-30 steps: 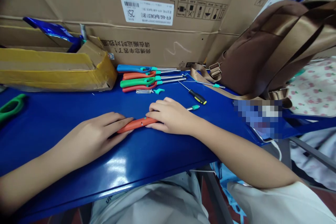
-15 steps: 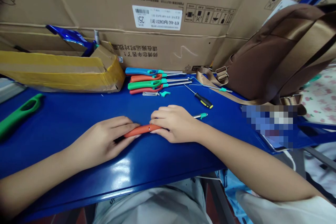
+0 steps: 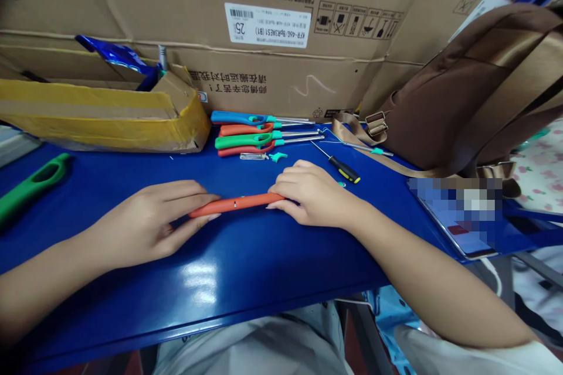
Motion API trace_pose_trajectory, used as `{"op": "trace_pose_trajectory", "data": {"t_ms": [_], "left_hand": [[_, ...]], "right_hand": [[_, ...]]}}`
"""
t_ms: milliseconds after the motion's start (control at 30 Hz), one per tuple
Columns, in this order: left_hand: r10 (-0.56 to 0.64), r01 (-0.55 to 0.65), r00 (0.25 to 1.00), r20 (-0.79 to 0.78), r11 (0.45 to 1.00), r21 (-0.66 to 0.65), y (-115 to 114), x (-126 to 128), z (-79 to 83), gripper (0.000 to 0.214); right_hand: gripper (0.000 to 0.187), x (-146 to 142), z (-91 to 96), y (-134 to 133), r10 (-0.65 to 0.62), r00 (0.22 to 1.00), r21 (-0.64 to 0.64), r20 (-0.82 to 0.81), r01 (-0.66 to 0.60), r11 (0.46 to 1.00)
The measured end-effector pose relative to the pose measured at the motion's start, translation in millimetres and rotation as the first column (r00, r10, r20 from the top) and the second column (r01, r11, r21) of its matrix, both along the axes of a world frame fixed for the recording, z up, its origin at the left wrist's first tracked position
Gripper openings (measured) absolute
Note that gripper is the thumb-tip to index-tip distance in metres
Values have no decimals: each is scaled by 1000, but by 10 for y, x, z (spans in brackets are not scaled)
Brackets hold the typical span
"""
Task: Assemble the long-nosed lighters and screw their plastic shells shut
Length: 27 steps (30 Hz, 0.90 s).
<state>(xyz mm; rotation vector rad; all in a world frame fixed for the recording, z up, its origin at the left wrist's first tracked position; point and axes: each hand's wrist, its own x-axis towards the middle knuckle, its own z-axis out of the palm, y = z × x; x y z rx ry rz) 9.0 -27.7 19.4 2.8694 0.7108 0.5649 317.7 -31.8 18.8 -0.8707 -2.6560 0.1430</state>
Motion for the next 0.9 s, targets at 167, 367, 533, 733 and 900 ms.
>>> {"op": "trace_pose_trajectory", "data": {"t_ms": [167, 367, 533, 733, 900], "left_hand": [[-6, 6, 1000, -6, 1000, -10, 1, -2, -9, 26], [46, -47, 999, -21, 996, -77, -3, 45, -89, 26], [66, -61, 998, 19, 978, -199, -64, 102, -158, 30], [276, -149, 956, 102, 750, -644, -185, 275, -134, 45], [369, -104, 930, -8, 241, -965, -173, 339, -65, 56]], "right_hand": [[28, -28, -12, -30, -24, 1000, 79, 16, 23, 997], [27, -68, -65, -27, -29, 1000, 86, 10, 28, 996], [26, -160, -76, -60, -35, 999, 33, 14, 35, 999], [47, -225, -52, -122, 78, 996, 94, 52, -83, 992], [49, -225, -30, -177, 51, 995, 135, 83, -62, 989]]}}
